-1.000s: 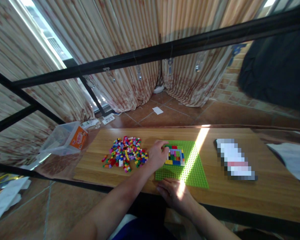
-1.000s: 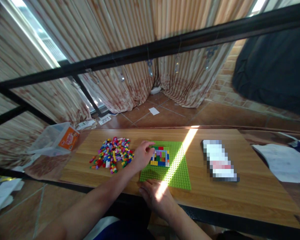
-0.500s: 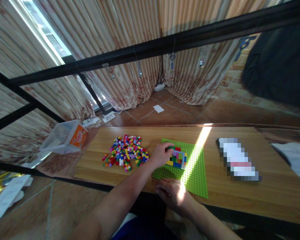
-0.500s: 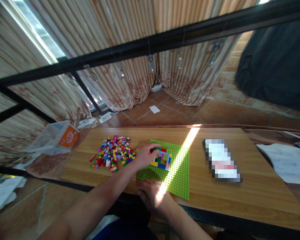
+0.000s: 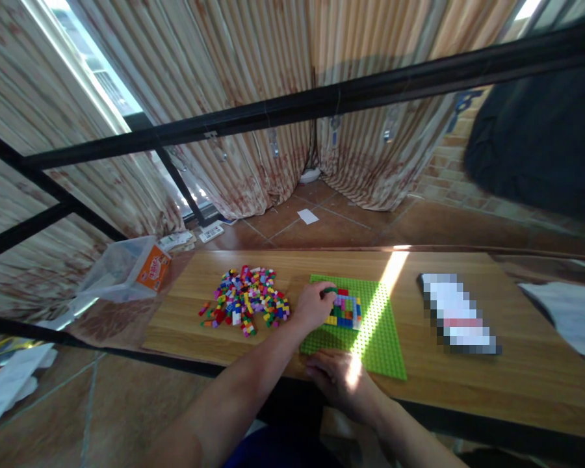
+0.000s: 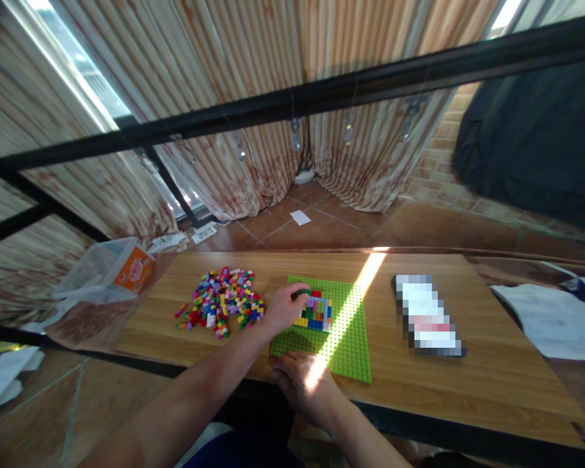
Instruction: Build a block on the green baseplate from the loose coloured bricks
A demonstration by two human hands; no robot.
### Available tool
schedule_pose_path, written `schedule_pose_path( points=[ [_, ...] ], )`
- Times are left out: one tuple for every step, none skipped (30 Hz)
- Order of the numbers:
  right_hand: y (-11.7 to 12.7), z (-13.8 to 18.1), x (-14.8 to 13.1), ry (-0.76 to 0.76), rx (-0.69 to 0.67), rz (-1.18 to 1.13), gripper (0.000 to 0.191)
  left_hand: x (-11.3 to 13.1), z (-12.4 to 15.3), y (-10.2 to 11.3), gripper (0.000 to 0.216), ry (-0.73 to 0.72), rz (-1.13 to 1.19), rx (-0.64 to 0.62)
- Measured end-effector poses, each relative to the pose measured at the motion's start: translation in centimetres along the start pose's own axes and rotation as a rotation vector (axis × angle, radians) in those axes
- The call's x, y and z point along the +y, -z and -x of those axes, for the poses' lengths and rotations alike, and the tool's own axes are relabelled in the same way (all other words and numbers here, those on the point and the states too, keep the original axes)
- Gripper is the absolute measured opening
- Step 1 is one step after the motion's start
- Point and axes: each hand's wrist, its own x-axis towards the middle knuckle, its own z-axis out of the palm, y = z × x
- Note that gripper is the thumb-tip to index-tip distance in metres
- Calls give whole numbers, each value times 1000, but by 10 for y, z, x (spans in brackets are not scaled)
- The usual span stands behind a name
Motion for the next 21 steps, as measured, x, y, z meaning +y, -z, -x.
schedule_pose_path(
  points=[
    [0, 0, 0, 0, 0, -3, 17, 0, 0, 0, 26, 1, 2, -2],
    [0, 1, 0, 2, 0, -7, 17, 1, 1, 0, 26, 3, 3, -6],
    [0, 1, 0, 4, 4, -12, 17, 1, 1, 0, 26, 3, 2, -7],
    [0, 1, 0, 7, 7, -15, 17, 0, 2, 0, 26, 1, -2, -4],
    [0, 1, 0, 10, 9, -15, 17, 0, 3, 0, 26, -7, -6, 0],
    [0, 1, 0, 11, 10, -14, 18, -1, 3, 0, 26, -19, -10, 4],
    [1, 1, 0, 13, 11, -13, 18, -2, 4, 0, 26, -33, -13, 10],
    [1, 1, 1, 17, 12, -12, 18, -3, 4, -1, 26, -49, -16, 13],
    [1, 1, 1, 23, 12, -11, 18, -4, 5, -1, 26, -65, -18, 14],
    [1, 1, 1, 28, 13, -9, 18, -5, 5, -1, 26, -77, -21, 15],
    [1, 1, 2, 32, 15, -6, 18, -5, 6, -2, 26, -84, -27, 17],
    [1, 1, 2, 33, 15, -3, 18, -6, 6, -2, 27, -87, -36, 23],
    [1, 1, 3, 34, 15, -3, 18, -5, 8, -3, 28, -87, -49, 33],
    [1, 2, 3, 35, 14, -7, 19, -4, 10, -3, 29, -87, -64, 52],
    [2, 2, 3, 37, 13, -14, 19, -3, 12, -3, 31, -89, -81, 80],
    [3, 2, 3, 40, 13, -22, 19, -2, 16, -3, 33, -95, -97, 111],
    [4, 2, 3, 45, 12, -29, 20, -1, 21, -3, 35, -108, -110, 143],
    [5, 3, 3, 49, 16, -32, 20, 0, 26, -2, 36, -125, -119, 169],
    [6, 3, 3, 50, 21, -32, 21, 1, 33, 0, 36, -144, -122, 189],
    [7, 4, 3, 49, 25, -31, 21, 0, 41, 3, 35, -167, -124, 193],
    [7, 5, 4, 51, 27, -29, 21, -1, 50, 7, 34, -189, -124, 189]
  ],
)
